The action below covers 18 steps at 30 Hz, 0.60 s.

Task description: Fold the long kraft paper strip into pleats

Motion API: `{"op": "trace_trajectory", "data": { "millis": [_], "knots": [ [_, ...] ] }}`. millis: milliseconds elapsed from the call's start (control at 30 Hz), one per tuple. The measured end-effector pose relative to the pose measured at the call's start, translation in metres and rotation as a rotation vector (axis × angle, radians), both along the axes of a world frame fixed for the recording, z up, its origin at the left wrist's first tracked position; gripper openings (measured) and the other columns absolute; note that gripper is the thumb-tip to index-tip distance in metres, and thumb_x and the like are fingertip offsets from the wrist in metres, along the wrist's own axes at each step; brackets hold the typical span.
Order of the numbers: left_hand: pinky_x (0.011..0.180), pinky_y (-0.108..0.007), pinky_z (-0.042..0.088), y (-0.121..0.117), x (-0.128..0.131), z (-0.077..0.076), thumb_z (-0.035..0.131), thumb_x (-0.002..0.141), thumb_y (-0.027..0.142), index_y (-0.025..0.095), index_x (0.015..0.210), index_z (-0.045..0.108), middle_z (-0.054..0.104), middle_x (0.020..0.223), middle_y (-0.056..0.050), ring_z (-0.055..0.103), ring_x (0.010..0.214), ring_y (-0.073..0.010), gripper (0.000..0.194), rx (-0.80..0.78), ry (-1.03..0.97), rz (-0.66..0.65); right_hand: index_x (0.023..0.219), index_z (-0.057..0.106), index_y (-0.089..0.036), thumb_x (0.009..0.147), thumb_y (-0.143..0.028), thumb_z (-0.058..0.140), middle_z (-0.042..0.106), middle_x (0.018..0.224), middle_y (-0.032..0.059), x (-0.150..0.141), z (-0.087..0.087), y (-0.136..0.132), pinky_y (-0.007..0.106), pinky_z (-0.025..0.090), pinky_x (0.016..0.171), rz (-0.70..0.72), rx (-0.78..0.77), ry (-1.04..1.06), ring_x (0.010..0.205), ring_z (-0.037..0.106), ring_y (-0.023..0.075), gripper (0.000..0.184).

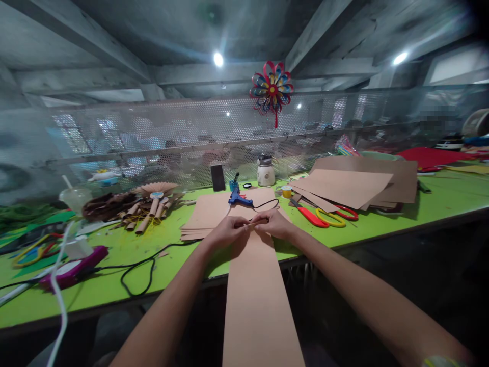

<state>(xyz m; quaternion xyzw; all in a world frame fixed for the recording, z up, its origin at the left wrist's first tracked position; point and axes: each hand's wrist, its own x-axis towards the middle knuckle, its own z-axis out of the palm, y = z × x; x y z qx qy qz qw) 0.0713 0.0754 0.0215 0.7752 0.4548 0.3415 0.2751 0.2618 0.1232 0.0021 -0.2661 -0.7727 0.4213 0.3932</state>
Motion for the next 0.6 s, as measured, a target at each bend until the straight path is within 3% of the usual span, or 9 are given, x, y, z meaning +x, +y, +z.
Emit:
{"op": "trace_trajectory", "data": {
  "millis": [167, 400, 467, 600],
  "knots": [
    [0.051, -0.022, 0.03, -0.0015, -0.0022, -0.0003, 0.057, 0.077, 0.034, 0.013, 0.076, 0.073, 0.06, 0.059, 0.0, 0.045, 0.054, -0.012, 0.027, 0.029, 0.121, 0.034, 0.078, 0.072, -0.012, 0.061, -0.011, 0.057, 0.068, 0.073, 0.0042, -0.0009, -0.0008, 0.0004, 0.025, 0.046, 0.065, -0.003, 0.029, 0.03, 0.069, 0.059, 0.0145, 0.023],
    [0.061, -0.025, 0.036, -0.0048, -0.0006, -0.0055, 0.053, 0.076, 0.017, 0.018, 0.083, 0.075, 0.071, 0.075, -0.007, 0.054, 0.063, -0.0175, 0.023, 0.358, 0.286, 0.067, 0.075, 0.072, -0.013, 0.058, -0.009, 0.054, 0.07, 0.075, 0.0055, -0.0026, -0.0036, 0.0016, 0.028, 0.05, 0.069, 0.028, -0.058, 0.092, 0.072, 0.063, 0.0159, 0.025],
    [0.062, -0.025, 0.037, -0.0062, 0.0013, -0.005, 0.053, 0.076, 0.018, 0.017, 0.084, 0.075, 0.071, 0.077, -0.006, 0.055, 0.066, -0.0184, 0.024, 0.334, 0.261, 0.059, 0.075, 0.073, -0.013, 0.058, -0.009, 0.054, 0.07, 0.075, 0.0057, -0.0016, -0.0028, 0.0027, 0.027, 0.049, 0.068, 0.025, -0.03, 0.093, 0.071, 0.062, 0.0158, 0.026],
    [0.055, -0.023, 0.034, -0.0074, 0.0033, 0.0023, 0.054, 0.079, 0.029, 0.013, 0.085, 0.074, 0.067, 0.071, -0.004, 0.052, 0.06, -0.0159, 0.027, 0.094, 0.174, 0.027, 0.076, 0.075, -0.012, 0.061, -0.012, 0.056, 0.069, 0.072, 0.0065, -0.0003, -0.0031, 0.0053, 0.027, 0.047, 0.064, 0.046, 0.024, 0.06, 0.066, 0.061, 0.0156, 0.024]
  ]
}}
